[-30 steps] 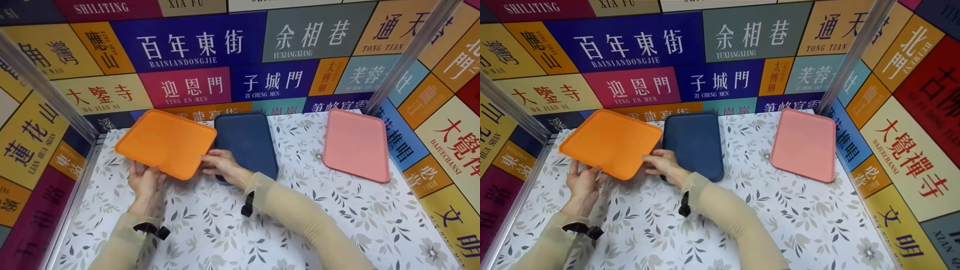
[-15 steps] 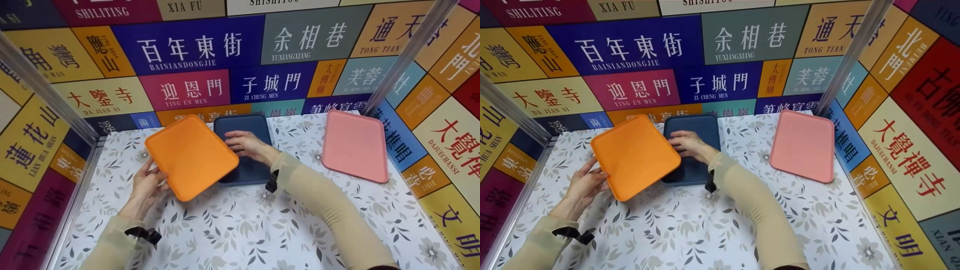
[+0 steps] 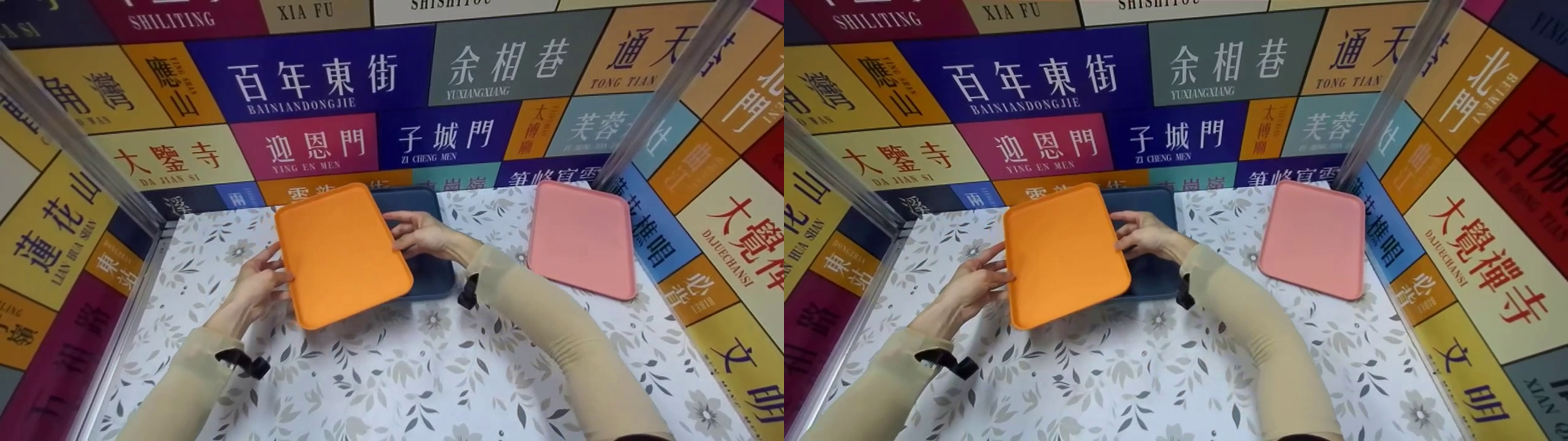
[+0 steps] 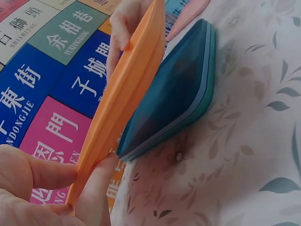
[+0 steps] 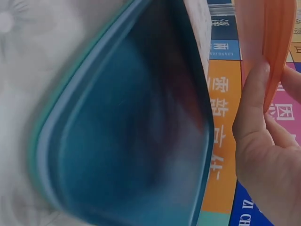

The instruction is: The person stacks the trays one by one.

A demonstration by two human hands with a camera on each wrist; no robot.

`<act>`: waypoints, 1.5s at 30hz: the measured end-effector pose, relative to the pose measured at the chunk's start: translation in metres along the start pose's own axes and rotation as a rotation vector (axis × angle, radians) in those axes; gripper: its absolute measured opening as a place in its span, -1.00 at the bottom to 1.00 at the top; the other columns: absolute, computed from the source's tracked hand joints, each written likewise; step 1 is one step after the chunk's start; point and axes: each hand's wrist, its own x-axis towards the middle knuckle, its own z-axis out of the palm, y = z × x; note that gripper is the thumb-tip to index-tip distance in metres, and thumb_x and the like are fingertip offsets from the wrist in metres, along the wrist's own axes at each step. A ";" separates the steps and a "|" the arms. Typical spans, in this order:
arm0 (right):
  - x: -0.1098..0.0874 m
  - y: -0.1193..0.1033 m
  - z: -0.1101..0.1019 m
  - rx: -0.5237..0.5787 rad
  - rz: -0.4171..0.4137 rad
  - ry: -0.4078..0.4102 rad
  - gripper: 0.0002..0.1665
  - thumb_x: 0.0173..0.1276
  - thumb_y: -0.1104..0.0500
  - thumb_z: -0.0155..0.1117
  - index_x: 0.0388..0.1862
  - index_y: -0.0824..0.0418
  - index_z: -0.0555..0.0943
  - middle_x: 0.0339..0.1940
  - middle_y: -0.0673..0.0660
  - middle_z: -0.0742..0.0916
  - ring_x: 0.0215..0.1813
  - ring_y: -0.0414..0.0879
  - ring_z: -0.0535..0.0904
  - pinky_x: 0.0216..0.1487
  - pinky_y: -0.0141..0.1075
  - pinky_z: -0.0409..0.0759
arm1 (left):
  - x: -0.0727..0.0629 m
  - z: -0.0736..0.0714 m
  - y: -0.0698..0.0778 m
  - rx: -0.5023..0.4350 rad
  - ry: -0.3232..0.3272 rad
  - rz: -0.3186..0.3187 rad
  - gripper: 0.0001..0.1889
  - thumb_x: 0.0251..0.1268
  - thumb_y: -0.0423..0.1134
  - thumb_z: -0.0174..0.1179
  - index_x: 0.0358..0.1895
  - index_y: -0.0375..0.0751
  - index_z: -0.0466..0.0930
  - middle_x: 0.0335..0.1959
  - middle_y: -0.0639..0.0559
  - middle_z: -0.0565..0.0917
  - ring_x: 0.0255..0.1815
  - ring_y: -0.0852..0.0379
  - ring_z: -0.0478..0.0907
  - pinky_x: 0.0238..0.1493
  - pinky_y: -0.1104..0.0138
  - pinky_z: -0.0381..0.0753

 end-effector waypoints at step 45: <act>-0.060 0.040 -0.103 -0.024 -0.051 0.223 0.15 0.44 0.60 0.35 0.89 0.01 0.21 -0.02 0.02 0.77 -0.15 -0.13 0.86 -0.08 -0.20 0.93 | 0.100 0.099 -0.004 0.114 -0.264 0.229 -0.08 0.35 -0.61 0.38 0.75 0.02 0.40 0.42 -0.25 0.57 -0.09 0.12 0.79 -0.09 0.28 0.92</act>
